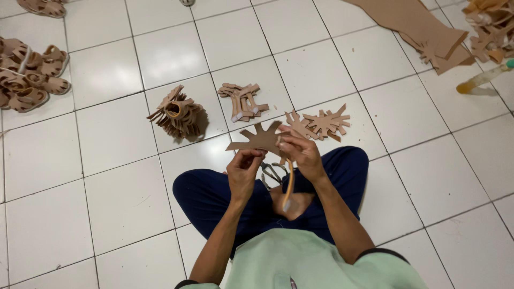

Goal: The person sits on a tiled floor and assembles star-shaped craft pieces by inserting them into a central cylindrical core. They handle multiple pre-cut pieces, aligning and pressing them into place to build a layered structure.

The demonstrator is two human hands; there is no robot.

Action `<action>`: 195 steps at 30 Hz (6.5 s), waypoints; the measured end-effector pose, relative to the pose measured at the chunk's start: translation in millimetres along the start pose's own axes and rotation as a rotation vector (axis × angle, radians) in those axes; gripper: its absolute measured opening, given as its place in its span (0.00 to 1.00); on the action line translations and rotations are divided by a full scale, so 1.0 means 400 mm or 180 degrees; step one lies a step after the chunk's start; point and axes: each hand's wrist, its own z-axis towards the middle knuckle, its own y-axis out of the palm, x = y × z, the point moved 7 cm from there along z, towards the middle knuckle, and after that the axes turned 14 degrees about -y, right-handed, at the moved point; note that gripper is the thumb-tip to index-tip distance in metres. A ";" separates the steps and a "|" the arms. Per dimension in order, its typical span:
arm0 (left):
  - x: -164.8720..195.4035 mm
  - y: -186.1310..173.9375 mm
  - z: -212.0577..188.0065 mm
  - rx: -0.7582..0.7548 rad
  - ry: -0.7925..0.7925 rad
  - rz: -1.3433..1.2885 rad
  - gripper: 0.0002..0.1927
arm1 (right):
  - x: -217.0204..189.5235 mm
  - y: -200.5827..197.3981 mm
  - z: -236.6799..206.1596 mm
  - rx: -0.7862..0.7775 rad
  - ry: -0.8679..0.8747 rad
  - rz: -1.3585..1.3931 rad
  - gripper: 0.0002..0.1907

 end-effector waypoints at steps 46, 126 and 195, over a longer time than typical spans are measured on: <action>0.148 0.000 0.050 0.0181 0.0759 0.2465 0.10 | -0.045 0.110 0.102 -0.1538 -0.0942 -0.2066 0.10; 0.091 0.036 0.049 0.0182 -0.0398 0.1055 0.13 | -0.117 0.112 0.080 -0.1270 -0.2054 -0.2332 0.10; 0.050 0.013 0.053 0.0019 -0.0519 0.0427 0.11 | -0.065 0.071 0.022 -0.0870 -0.1838 -0.1836 0.17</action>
